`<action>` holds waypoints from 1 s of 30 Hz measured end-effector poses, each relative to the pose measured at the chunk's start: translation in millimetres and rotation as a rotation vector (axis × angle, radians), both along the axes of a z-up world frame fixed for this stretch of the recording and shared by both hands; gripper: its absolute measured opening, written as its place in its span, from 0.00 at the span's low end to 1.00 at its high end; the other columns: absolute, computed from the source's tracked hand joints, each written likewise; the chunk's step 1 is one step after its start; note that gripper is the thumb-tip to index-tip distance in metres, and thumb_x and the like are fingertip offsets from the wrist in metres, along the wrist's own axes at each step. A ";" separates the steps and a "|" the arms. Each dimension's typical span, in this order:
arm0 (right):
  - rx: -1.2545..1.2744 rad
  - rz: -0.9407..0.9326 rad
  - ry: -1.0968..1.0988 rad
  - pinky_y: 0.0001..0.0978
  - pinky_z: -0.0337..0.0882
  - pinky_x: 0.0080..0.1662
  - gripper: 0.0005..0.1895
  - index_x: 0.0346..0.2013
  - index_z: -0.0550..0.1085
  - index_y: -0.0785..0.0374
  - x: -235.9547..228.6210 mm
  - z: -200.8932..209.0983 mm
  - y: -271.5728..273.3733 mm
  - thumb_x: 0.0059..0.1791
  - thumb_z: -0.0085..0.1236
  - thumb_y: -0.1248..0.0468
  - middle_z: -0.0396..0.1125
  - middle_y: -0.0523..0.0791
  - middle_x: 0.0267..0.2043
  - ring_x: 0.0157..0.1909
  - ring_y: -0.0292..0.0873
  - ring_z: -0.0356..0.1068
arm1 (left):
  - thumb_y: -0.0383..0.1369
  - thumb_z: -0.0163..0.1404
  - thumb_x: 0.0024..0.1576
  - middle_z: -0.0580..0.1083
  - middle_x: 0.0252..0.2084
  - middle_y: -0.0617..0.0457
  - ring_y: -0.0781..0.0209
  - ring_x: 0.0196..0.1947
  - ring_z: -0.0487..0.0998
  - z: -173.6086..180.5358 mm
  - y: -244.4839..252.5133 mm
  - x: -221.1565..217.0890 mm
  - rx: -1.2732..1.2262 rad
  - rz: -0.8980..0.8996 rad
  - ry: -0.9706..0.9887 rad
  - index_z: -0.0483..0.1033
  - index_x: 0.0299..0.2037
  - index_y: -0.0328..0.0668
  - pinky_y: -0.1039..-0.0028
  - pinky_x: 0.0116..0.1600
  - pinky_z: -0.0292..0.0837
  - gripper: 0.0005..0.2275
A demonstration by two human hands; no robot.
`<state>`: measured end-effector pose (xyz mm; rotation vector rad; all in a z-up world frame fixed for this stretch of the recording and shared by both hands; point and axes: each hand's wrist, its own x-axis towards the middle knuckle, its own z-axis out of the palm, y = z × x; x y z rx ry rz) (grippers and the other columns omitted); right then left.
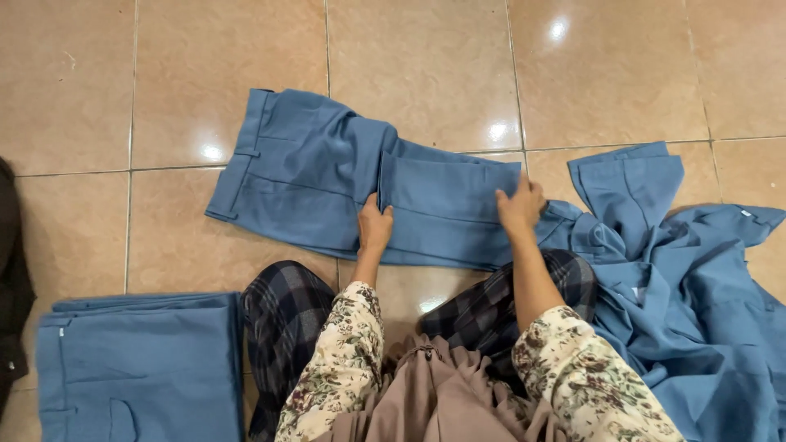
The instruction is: Folding blue trousers into neat rectangles and stacking them on the floor.
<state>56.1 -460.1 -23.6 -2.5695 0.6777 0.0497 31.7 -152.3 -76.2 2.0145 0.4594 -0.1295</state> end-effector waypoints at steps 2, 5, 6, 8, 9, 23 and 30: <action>0.032 -0.047 0.088 0.68 0.67 0.57 0.42 0.71 0.62 0.60 5.8 -89.5 -51.0 0.48 0.67 0.50 0.56 0.61 0.67 0.65 0.68 0.61 | 0.29 0.53 0.57 0.76 0.52 0.29 0.33 0.54 0.78 15.0 -1.2 -5.2 0.029 -0.014 -0.021 0.71 0.61 0.37 0.50 0.53 0.78 0.20; 0.116 -0.099 0.181 0.65 0.70 0.53 0.44 0.68 0.65 0.61 15.4 -142.1 -77.7 0.43 0.71 0.48 0.62 0.62 0.61 0.60 0.67 0.68 | 0.26 0.51 0.59 0.74 0.55 0.25 0.30 0.54 0.77 40.1 -0.2 -15.5 0.096 -0.028 -0.037 0.66 0.65 0.38 0.47 0.54 0.77 0.22; 0.162 -0.106 0.186 0.61 0.74 0.48 0.40 0.63 0.72 0.61 15.9 -147.1 -79.6 0.40 0.74 0.51 0.70 0.61 0.53 0.54 0.66 0.72 | 0.25 0.50 0.59 0.73 0.56 0.24 0.29 0.54 0.77 49.3 0.7 -19.0 0.129 -0.030 -0.033 0.64 0.67 0.41 0.45 0.55 0.77 0.23; 0.401 -0.194 0.113 0.61 0.74 0.48 0.35 0.61 0.73 0.63 6.8 -110.6 -61.2 0.41 0.72 0.57 0.71 0.62 0.52 0.54 0.65 0.72 | 0.23 0.49 0.60 0.73 0.56 0.25 0.29 0.55 0.76 57.3 2.2 -22.8 0.155 -0.032 -0.039 0.62 0.68 0.42 0.44 0.55 0.76 0.24; 0.639 -0.282 0.040 0.62 0.74 0.47 0.31 0.59 0.74 0.64 2.1 -92.2 -52.3 0.41 0.70 0.63 0.72 0.63 0.50 0.53 0.65 0.72 | 0.21 0.49 0.60 0.73 0.57 0.25 0.29 0.55 0.76 61.5 2.7 -24.3 0.180 -0.037 -0.045 0.60 0.68 0.43 0.43 0.56 0.75 0.25; 1.221 -0.065 -0.402 0.42 0.81 0.47 0.28 0.64 0.71 0.55 -39.3 172.9 -47.0 0.48 0.64 0.66 0.73 0.48 0.50 0.48 0.45 0.78 | 0.25 0.52 0.57 0.72 0.47 0.41 0.35 0.52 0.78 14.8 -110.0 -39.7 0.139 -0.410 -0.226 0.64 0.67 0.65 0.52 0.52 0.78 0.27; 1.265 -0.042 -0.307 0.48 0.78 0.45 0.30 0.59 0.73 0.58 -16.0 155.9 42.9 0.43 0.72 0.67 0.69 0.49 0.47 0.46 0.48 0.74 | 0.35 0.56 0.52 0.75 0.57 0.39 0.43 0.62 0.74 -34.4 -173.9 -71.5 -0.247 -0.645 0.208 0.68 0.68 0.52 0.56 0.63 0.71 0.29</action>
